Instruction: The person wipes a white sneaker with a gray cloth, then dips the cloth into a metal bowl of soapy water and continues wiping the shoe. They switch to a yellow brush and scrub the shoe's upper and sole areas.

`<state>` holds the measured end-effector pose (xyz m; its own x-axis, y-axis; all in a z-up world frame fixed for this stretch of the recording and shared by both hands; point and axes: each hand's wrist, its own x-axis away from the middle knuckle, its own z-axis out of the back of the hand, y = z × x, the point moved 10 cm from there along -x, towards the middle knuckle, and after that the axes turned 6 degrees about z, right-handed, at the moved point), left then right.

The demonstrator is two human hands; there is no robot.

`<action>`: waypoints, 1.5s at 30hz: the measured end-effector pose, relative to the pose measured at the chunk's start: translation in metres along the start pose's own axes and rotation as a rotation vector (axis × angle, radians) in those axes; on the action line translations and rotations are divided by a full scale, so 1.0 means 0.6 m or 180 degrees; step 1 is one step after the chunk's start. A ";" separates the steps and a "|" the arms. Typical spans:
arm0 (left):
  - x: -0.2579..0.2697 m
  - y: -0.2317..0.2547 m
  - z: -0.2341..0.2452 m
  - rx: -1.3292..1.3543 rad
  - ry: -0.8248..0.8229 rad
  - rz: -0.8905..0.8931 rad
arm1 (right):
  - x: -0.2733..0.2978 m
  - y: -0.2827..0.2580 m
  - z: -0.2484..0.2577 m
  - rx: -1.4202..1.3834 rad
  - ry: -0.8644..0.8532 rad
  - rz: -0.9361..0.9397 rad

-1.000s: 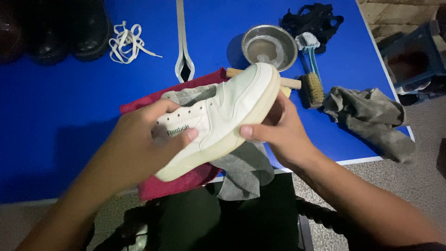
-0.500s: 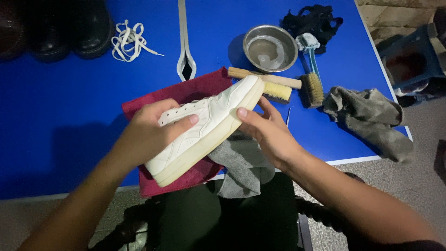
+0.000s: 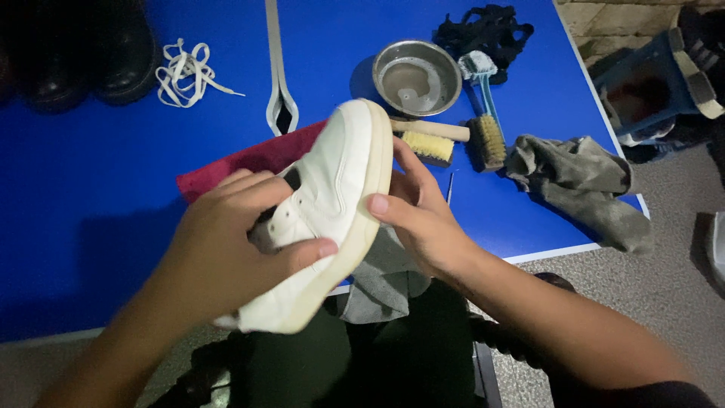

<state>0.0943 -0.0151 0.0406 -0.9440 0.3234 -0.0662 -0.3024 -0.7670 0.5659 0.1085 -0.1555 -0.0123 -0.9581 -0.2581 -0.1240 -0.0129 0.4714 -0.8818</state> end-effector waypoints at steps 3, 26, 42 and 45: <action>0.014 0.020 0.008 -0.0101 0.0216 0.0042 | 0.003 -0.027 -0.019 -0.0099 -0.0141 0.0149; 0.077 -0.012 0.017 -0.0353 0.2409 -0.1334 | -0.070 0.017 0.253 0.5653 0.0662 -0.0121; 0.061 -0.074 0.030 0.0940 0.1886 -0.0370 | -0.083 -0.028 0.168 0.3593 -0.0108 0.0822; 0.056 -0.069 0.044 0.1170 0.1988 -0.0305 | -0.080 -0.018 0.146 0.4191 -0.0420 0.0593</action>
<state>0.0787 0.0421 0.0363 -0.8481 -0.0810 -0.5236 -0.4272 -0.4800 0.7662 0.1797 -0.2223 -0.0365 -0.8798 -0.3935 -0.2667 0.4695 -0.6318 -0.6167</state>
